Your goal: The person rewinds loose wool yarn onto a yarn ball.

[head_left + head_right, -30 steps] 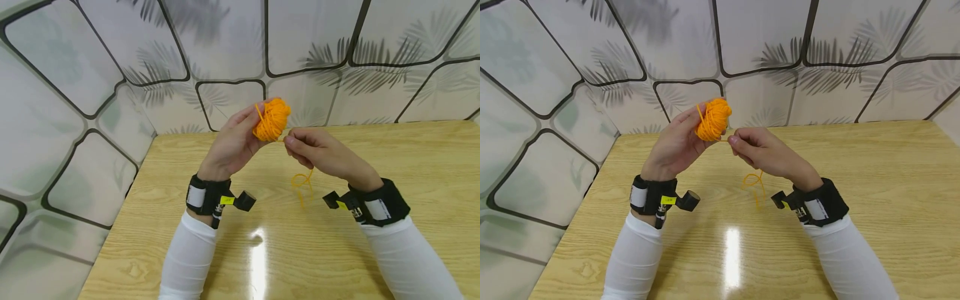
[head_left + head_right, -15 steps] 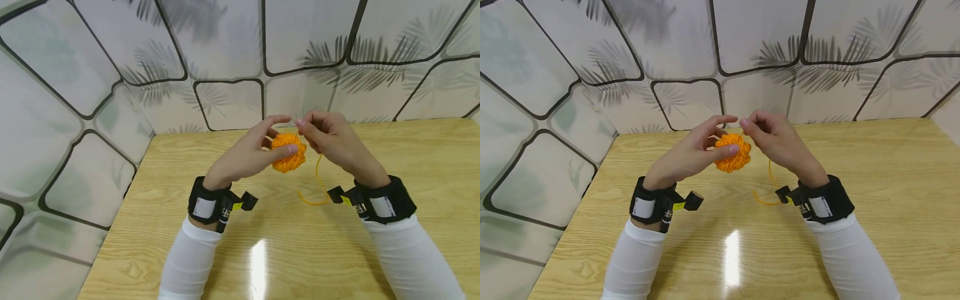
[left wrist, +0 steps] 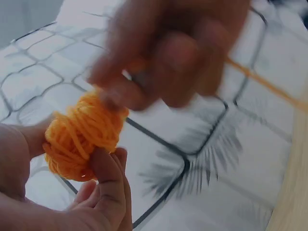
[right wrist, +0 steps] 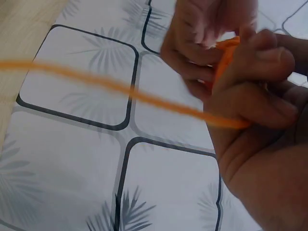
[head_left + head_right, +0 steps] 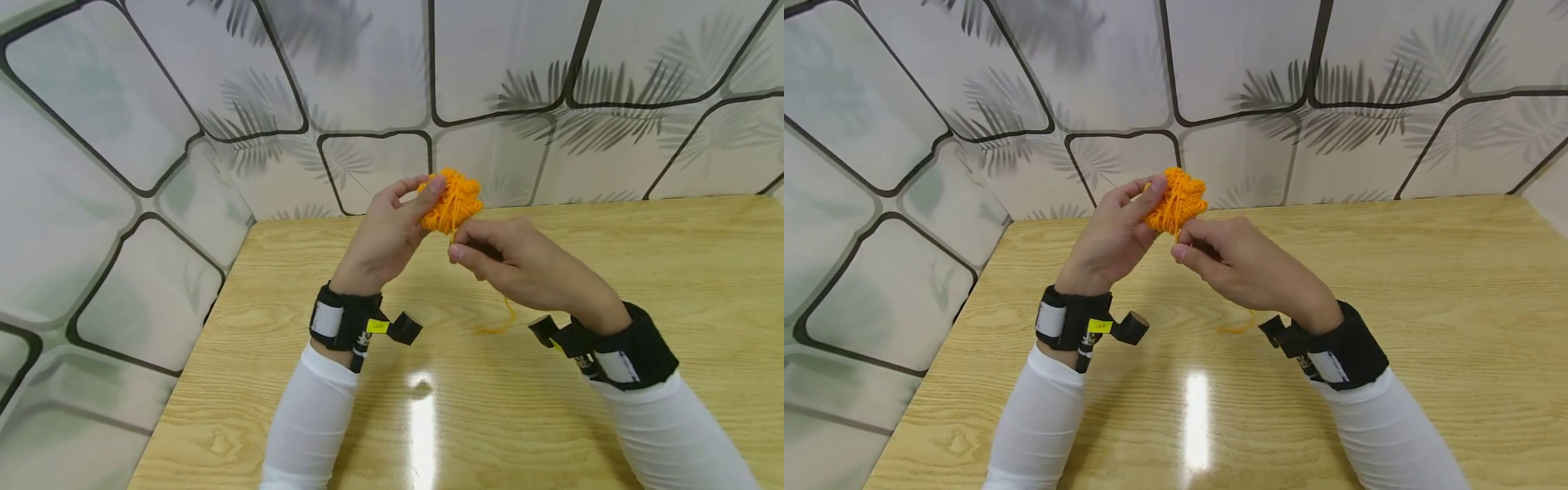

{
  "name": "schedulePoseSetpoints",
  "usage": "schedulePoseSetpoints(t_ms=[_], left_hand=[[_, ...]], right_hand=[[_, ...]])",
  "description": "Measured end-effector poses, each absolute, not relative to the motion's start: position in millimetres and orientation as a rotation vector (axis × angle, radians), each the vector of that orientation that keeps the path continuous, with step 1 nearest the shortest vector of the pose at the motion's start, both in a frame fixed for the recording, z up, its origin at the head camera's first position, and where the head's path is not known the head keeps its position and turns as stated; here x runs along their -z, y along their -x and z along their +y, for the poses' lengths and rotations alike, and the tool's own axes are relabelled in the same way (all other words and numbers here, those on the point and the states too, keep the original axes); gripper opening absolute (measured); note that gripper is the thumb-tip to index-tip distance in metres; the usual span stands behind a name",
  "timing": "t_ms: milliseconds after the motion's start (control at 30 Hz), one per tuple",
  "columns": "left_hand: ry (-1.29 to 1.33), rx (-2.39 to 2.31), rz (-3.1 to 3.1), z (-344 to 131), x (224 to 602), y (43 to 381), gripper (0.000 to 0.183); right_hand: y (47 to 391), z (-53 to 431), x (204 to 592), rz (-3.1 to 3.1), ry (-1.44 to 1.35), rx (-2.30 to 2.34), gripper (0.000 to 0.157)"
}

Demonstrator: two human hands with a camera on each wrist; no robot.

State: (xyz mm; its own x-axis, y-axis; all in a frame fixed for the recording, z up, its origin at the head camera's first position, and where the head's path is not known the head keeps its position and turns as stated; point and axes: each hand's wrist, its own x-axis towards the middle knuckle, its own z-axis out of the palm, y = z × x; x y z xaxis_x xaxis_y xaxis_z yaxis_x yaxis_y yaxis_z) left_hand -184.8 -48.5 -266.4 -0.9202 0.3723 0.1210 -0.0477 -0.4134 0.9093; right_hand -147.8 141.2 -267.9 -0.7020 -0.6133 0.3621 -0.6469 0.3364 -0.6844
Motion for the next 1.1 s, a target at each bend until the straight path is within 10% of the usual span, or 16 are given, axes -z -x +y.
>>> schedulePoseSetpoints(t_ms=[500, 733, 1100], left_hand=[[-0.966, -1.742, 2.112, -48.8, 254.3, 164.5, 0.029], [-0.820, -1.479, 2.568, -45.5, 260.4, 165.5, 0.037], [-0.367, -2.570, 1.739, -36.1, 268.2, 181.4, 0.043]], right_hand=[[177.3, 160.4, 279.5, -2.644, -0.972, -1.562, 0.019], [169.1, 159.3, 268.0, -2.459, -0.694, -1.612, 0.022], [153.3, 142.2, 270.6, -2.290, -1.388, -1.731, 0.014]])
